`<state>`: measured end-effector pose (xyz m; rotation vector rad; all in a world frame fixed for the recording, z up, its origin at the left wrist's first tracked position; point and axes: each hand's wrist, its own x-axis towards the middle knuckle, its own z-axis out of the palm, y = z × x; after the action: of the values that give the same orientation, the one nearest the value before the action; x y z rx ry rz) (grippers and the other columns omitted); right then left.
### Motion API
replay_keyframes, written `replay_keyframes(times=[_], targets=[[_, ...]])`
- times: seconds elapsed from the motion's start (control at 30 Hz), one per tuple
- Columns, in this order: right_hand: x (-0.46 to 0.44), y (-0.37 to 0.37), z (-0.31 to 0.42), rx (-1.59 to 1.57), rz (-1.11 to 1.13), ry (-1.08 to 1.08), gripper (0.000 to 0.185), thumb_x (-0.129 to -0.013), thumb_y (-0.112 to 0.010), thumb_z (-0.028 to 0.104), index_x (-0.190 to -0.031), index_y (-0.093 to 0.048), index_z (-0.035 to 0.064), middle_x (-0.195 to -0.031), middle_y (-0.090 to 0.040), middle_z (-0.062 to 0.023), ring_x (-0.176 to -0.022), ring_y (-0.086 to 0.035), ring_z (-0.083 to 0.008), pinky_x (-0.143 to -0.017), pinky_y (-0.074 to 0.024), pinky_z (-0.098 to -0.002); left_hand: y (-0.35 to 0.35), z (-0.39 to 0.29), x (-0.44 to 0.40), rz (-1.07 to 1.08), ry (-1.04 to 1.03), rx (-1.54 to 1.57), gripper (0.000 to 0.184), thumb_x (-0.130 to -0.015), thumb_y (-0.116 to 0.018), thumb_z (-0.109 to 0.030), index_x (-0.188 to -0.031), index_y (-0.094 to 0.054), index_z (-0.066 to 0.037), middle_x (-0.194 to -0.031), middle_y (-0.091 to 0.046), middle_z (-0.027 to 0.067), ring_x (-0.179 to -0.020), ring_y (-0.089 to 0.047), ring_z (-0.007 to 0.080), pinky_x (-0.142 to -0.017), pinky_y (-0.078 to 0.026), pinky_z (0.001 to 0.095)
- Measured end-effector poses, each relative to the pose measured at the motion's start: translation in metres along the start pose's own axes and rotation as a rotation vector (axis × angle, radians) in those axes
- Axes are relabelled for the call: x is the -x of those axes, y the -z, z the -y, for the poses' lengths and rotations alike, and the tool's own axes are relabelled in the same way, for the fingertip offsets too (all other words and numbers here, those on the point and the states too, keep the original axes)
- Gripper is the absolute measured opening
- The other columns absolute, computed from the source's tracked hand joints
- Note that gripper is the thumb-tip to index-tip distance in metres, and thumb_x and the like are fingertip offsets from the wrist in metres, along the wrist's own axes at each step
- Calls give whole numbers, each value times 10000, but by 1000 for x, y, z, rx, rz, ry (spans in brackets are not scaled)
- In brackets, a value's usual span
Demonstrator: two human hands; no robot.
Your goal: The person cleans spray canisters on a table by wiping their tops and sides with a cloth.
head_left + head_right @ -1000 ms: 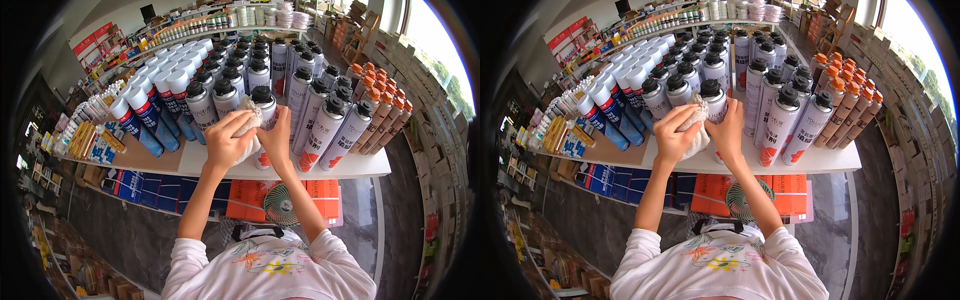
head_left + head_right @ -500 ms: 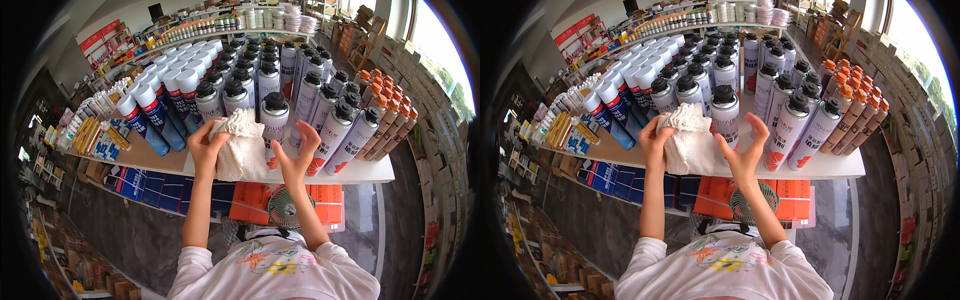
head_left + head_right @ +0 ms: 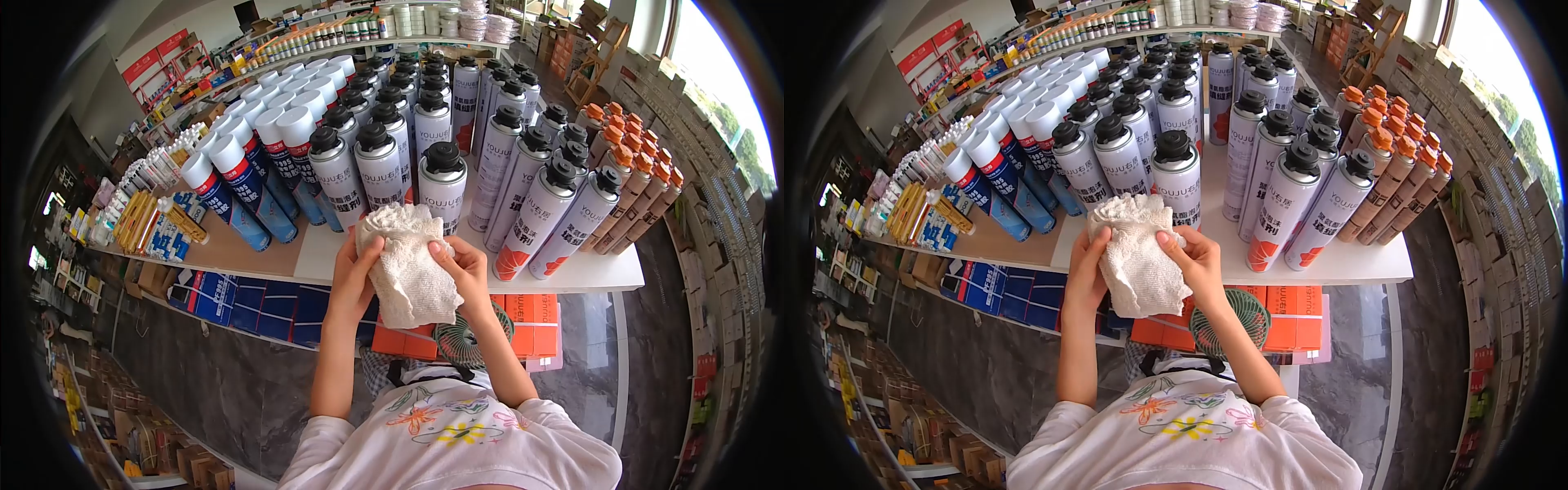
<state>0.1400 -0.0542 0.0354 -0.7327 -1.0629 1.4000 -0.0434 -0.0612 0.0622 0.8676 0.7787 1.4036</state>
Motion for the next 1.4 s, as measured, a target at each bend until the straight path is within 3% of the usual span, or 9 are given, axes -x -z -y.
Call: replay_keyframes(times=[0.27,0.37,0.43,0.6,0.83,1.07,1.13,1.2,1.4], targets=[[0,8,17,212,19,-112,297,-932,-759,266,-1027,-723,-13,-801,-717,-41,-690,-629,-58,-594,-479,-238,33,81,31,114,191,478,773,-945,-710,-325,-1550,-296,-79,-1494,-472,90,-1360,-487,244,-1103,-451,411],[-4,5,43,656,39,203,431,-850,-823,320,-1084,-694,-18,-853,-722,-115,-702,-682,-161,-644,-543,-313,33,75,34,30,94,351,766,-911,-737,-254,-1522,-325,-43,-1463,-496,106,-1334,-514,245,-1087,-468,417],[-16,7,64,889,-100,518,651,-776,-868,329,-1282,-594,25,-1253,-642,-131,-992,-694,-242,-763,-594,-348,36,63,37,14,-11,299,720,-877,-750,-120,-1480,-373,-9,-1417,-534,125,-1301,-544,246,-1075,-476,419],[-58,-3,137,1089,92,919,444,-909,-739,322,-1217,-634,20,-1285,-619,-159,-1067,-647,-369,-894,-529,-412,46,58,49,-100,-72,173,697,-806,-748,64,-1430,-444,-1,-1360,-582,123,-1265,-577,245,-1064,-481,398],[-128,0,153,1275,555,389,415,-1030,-566,368,-1227,-698,28,-1128,-728,-191,-1012,-712,-345,-893,-551,-380,27,58,44,-174,-292,-209,800,-768,-802,65,-1473,-424,26,-1398,-570,130,-1263,-574,196,-1054,-480,359],[-136,7,163,1309,711,318,537,-1046,-471,488,-1338,-632,67,-1225,-704,-153,-1146,-664,-335,-983,-523,-401,-13,30,15,-244,-652,-634,557,-783,-808,12,-1307,-621,33,-1222,-697,147,-1190,-637,234,-1005,-512,369],[-138,5,169,1337,709,294,535,-1044,-472,497,-1356,-622,90,-1238,-701,-142,-1153,-662,-329,-998,-516,-402,-35,16,-1,-200,-1151,-951,524,-753,-788,25,-1263,-668,10,-1216,-700,151,-1172,-644,310,-1027,-494,447],[-146,5,169,1344,784,234,508,-1037,-493,506,-1326,-656,121,-1264,-693,-122,-1207,-636,-299,-1010,-501,-385,-49,17,-14,-185,-1268,-1102,398,-785,-749,-23,-1180,-741,-70,-1235,-701,75,-1195,-615,325,-1055,-449,524],[-129,2,164,1378,584,358,399,-1008,-591,316,-1220,-686,-8,-1017,-726,-238,-871,-726,-343,-807,-569,-382,-59,47,-49,-91,-1329,-1312,445,-740,-739,-44,-1172,-759,-147,-1222,-702,-27,-1150,-582,234,-1006,-436,430]])
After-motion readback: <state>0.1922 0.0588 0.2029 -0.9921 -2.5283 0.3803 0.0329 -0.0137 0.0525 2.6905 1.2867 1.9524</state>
